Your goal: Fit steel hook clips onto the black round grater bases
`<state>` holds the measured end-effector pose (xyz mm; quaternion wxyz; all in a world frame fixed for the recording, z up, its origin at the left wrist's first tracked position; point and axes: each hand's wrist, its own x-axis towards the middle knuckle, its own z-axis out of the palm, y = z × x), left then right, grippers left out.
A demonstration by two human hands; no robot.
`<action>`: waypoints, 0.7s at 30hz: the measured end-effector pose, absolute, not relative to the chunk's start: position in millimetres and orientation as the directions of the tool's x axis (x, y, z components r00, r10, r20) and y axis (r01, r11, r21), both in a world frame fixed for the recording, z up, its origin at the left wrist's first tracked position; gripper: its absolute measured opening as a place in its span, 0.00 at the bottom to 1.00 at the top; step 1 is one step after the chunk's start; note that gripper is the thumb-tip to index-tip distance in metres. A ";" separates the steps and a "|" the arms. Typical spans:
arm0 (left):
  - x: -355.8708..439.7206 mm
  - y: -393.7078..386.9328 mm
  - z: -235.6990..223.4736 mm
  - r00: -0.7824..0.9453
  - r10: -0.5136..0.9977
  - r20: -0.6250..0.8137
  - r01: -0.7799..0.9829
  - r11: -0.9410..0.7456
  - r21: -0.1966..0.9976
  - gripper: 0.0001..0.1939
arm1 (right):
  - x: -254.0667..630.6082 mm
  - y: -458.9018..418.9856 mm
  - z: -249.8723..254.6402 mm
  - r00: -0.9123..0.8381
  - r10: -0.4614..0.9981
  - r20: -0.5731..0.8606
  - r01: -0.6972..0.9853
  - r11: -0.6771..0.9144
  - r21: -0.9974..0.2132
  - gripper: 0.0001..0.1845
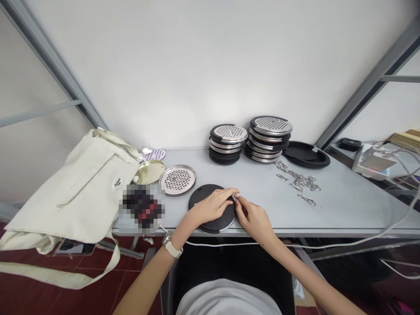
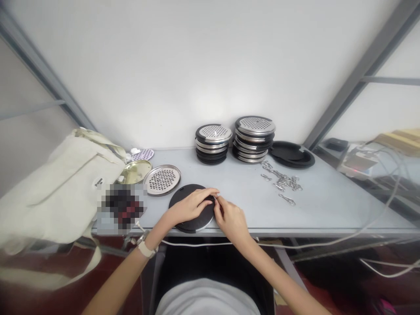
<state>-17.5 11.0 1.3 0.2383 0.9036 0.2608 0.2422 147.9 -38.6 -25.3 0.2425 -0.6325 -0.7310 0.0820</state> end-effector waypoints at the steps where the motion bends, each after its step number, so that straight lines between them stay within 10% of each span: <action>1: -17.6 10.9 1.5 0.746 0.588 0.312 0.359 -0.750 0.555 0.20 | 147.0 -39.1 -26.2 -0.072 0.963 0.261 0.888 0.182 -0.423 0.13; 21: -16.5 10.9 3.0 0.747 0.594 0.298 0.378 -0.749 0.544 0.20 | 140.7 -42.1 -31.0 -0.015 0.948 0.318 0.910 0.144 -0.389 0.16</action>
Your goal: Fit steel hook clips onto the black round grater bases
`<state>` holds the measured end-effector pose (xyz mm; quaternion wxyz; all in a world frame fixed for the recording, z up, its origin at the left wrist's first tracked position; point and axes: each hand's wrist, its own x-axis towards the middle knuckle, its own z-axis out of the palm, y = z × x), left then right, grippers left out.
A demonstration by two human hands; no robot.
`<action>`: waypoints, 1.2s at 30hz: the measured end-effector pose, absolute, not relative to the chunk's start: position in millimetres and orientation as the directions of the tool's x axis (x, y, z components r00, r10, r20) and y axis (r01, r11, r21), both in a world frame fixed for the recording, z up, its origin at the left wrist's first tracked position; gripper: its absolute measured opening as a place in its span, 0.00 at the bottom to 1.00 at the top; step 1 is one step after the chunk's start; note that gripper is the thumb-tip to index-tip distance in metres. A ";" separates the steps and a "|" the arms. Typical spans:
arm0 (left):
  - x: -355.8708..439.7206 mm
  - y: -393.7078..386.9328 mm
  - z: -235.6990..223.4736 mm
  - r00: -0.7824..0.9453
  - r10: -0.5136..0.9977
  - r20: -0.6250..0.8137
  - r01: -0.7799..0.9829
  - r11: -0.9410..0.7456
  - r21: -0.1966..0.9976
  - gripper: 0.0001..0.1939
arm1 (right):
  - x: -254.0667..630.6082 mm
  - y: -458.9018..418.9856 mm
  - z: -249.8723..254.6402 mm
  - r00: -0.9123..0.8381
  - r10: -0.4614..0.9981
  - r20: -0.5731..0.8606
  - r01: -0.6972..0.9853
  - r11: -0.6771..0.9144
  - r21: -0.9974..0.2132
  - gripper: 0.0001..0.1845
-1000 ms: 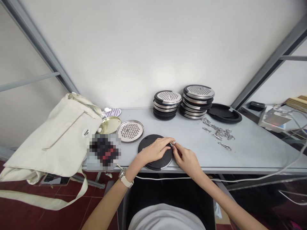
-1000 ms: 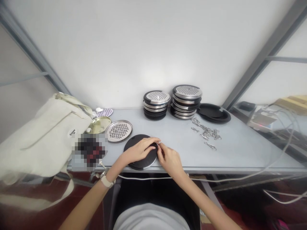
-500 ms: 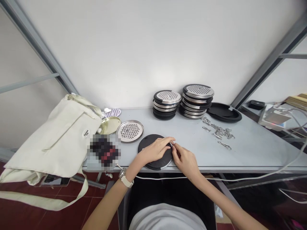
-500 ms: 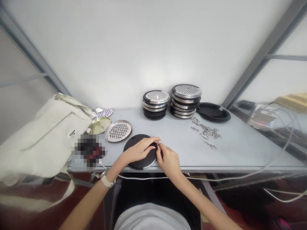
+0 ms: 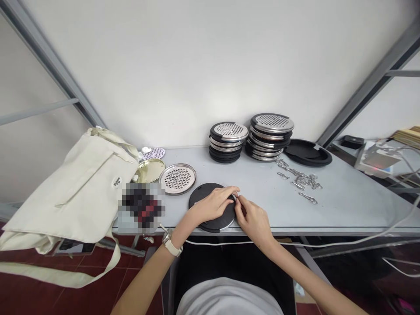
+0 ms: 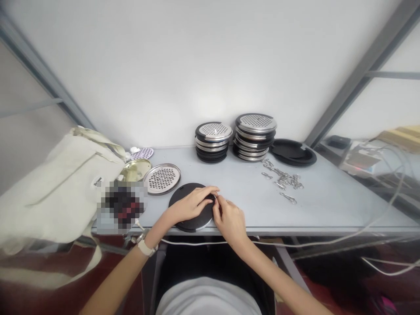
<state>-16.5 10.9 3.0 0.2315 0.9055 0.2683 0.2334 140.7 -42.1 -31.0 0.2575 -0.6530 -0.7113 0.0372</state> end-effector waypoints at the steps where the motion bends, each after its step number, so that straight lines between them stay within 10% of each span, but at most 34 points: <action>1: -16.6 11.0 3.0 0.748 0.594 0.296 0.378 -0.748 0.546 0.20 | 140.9 -41.9 -30.1 -0.020 0.950 0.312 0.908 0.148 -0.392 0.16; 36: -13.2 12.4 2.9 0.764 0.578 0.286 0.381 -0.763 0.522 0.18 | 139.4 -41.8 -30.6 -0.017 0.950 0.312 0.906 0.147 -0.398 0.17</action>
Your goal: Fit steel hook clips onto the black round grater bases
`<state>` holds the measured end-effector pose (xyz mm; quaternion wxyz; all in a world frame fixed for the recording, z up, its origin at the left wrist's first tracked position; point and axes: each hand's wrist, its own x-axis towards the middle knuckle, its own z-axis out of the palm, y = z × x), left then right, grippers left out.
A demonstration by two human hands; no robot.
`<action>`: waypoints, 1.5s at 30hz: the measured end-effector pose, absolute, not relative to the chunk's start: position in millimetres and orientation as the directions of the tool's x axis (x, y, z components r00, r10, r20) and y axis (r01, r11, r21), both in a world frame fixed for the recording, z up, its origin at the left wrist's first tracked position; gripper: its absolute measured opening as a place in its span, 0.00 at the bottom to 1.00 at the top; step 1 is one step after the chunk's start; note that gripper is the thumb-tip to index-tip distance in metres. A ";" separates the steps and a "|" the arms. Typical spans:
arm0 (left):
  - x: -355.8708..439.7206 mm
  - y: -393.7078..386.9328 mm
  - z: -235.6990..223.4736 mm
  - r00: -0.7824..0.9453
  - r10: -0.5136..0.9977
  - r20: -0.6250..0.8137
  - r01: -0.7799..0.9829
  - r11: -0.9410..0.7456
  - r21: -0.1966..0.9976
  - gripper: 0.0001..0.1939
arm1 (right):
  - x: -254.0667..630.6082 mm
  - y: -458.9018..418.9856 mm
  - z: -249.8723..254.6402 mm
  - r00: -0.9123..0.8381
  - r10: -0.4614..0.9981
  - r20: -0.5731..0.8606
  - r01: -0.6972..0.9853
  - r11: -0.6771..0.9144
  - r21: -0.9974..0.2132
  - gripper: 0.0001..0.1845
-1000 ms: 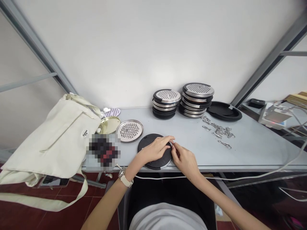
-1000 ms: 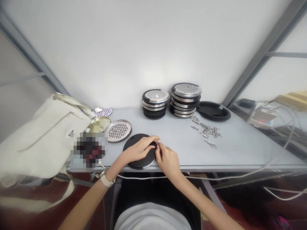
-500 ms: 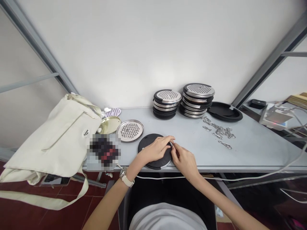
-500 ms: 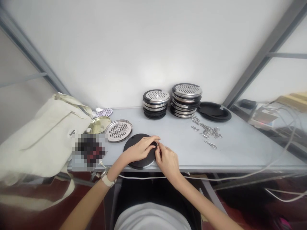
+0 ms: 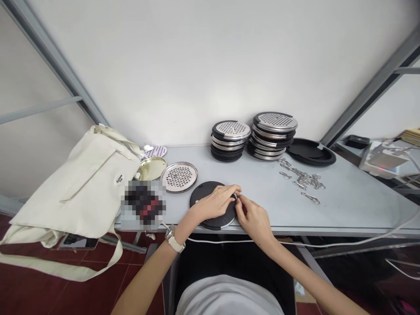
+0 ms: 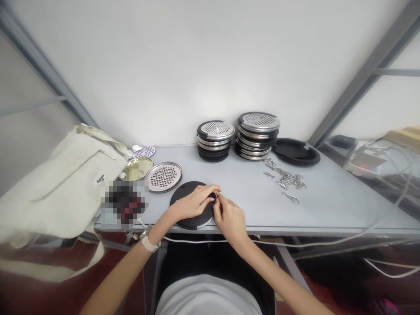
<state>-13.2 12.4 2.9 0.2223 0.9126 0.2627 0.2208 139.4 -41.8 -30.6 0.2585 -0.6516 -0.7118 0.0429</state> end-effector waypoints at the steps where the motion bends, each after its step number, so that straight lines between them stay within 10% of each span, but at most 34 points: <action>1: -13.2 12.4 2.8 0.765 0.578 0.284 0.381 -0.762 0.524 0.18 | 139.7 -41.8 -30.7 -0.016 0.951 0.310 0.905 0.146 -0.400 0.17; 45: -11.4 5.1 8.4 0.716 0.620 0.320 0.394 -0.738 0.548 0.22 | 148.1 -40.3 -41.0 0.003 0.948 0.318 0.746 0.210 -0.632 0.14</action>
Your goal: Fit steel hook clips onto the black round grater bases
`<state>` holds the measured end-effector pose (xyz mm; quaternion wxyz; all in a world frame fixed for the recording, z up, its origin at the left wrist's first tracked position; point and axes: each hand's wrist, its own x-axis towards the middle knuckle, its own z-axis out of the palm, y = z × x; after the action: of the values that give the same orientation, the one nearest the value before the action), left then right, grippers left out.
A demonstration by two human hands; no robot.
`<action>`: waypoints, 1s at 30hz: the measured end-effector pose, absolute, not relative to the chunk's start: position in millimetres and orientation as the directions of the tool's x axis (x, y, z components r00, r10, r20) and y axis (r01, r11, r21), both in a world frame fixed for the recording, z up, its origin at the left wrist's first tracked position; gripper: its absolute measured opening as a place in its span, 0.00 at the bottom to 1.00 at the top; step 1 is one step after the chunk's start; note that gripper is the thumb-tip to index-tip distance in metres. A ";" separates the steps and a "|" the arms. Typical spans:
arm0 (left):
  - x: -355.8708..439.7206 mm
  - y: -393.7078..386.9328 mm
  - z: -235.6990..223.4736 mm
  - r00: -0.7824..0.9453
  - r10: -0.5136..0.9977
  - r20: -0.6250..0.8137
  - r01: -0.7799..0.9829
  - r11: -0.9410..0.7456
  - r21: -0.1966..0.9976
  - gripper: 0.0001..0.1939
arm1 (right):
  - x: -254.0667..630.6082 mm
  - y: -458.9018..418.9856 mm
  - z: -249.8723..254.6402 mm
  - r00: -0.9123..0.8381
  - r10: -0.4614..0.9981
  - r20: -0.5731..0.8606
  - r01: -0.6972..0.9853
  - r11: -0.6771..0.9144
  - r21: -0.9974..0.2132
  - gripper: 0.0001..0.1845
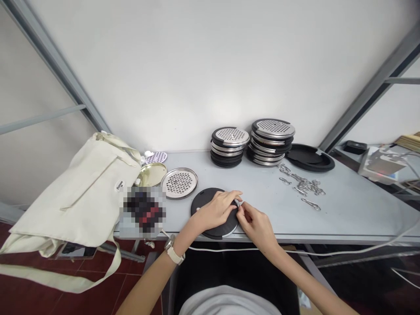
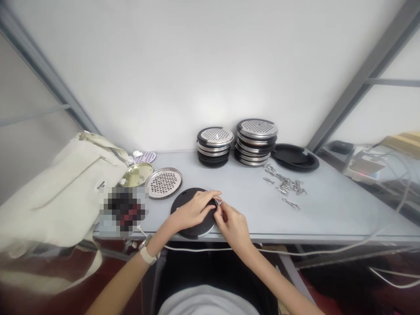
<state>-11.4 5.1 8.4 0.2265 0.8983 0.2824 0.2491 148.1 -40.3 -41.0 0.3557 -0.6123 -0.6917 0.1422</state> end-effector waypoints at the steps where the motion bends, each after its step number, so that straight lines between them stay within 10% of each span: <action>1: -11.2 4.8 8.7 0.713 0.622 0.322 0.394 -0.736 0.550 0.22 | 148.0 -40.4 -40.7 0.005 0.948 0.319 0.743 0.210 -0.635 0.14; 20: -12.7 15.6 2.9 0.606 0.696 0.385 0.528 -0.714 0.461 0.19 | 149.5 -41.9 -35.5 0.051 0.957 0.285 0.643 0.187 -0.743 0.17; 30: -12.9 12.6 3.3 0.480 0.779 0.402 0.686 -0.620 0.381 0.01 | 147.1 -43.4 -34.8 0.005 0.963 0.268 0.662 0.198 -0.723 0.16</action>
<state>-12.9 12.6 3.3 0.0842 0.8561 0.4280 0.2771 147.1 -43.4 -34.8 0.3761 -0.6007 -0.6765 0.2002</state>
